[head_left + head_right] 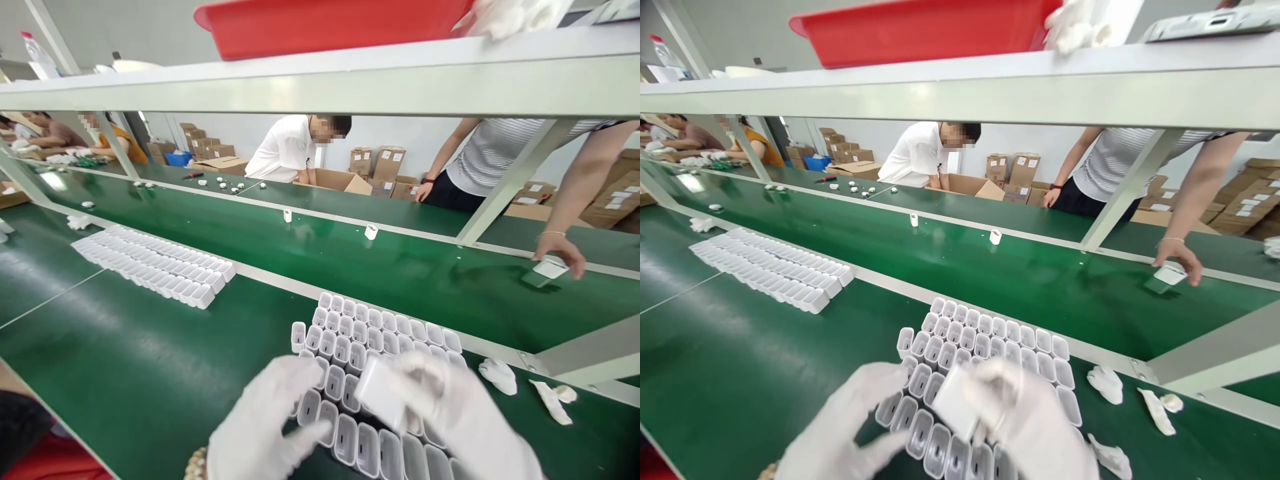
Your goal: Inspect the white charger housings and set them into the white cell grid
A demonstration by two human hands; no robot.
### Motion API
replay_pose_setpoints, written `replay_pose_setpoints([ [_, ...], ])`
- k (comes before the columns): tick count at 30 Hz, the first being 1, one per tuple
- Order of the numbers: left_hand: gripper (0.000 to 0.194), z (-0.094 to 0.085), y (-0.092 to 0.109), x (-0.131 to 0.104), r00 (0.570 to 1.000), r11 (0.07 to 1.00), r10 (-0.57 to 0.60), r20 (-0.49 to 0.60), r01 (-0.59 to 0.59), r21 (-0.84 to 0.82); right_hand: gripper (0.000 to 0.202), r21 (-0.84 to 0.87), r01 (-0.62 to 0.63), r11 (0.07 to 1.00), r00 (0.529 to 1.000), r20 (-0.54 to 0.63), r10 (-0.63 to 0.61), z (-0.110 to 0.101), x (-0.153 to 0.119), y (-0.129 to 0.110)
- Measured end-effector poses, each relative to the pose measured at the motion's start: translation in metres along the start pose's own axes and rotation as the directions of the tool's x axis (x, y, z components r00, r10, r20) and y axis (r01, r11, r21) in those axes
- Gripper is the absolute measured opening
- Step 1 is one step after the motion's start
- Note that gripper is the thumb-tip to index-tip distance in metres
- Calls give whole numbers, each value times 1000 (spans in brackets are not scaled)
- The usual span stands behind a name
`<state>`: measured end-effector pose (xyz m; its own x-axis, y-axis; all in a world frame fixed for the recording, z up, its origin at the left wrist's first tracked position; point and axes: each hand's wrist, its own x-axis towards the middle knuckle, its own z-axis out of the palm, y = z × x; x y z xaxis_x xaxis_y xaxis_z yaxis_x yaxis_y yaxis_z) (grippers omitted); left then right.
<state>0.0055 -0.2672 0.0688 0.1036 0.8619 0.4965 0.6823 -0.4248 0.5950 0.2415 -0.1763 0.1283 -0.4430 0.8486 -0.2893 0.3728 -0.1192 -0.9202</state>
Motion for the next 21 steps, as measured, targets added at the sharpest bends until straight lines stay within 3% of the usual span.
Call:
replay_pose_setpoints([
  [1,48,-11,-13,9,999,999,-25,45,24,38,29,172,35,984,999,-10,-34,-16,13,0],
  [3,39,-27,-45,31,988,990,-122,92,114,86,36,514,13,858,998,-59,20,-43,38,4],
  [6,29,-32,-97,74,923,938,-346,165,344,41,27,614,30,789,993,-110,48,-69,69,13],
  [9,25,-12,-131,115,879,892,-410,242,442,-95,20,582,70,811,983,-176,42,-80,85,23],
  [12,34,18,-145,135,874,848,-418,247,473,-239,23,489,82,868,966,-252,51,-89,94,35],
  [16,39,41,-151,132,872,822,-439,216,487,-295,27,249,22,968,904,-419,88,-109,113,50],
  [21,39,38,-155,128,851,793,-448,274,520,-318,23,-114,-123,986,764,-645,21,-126,150,64],
])
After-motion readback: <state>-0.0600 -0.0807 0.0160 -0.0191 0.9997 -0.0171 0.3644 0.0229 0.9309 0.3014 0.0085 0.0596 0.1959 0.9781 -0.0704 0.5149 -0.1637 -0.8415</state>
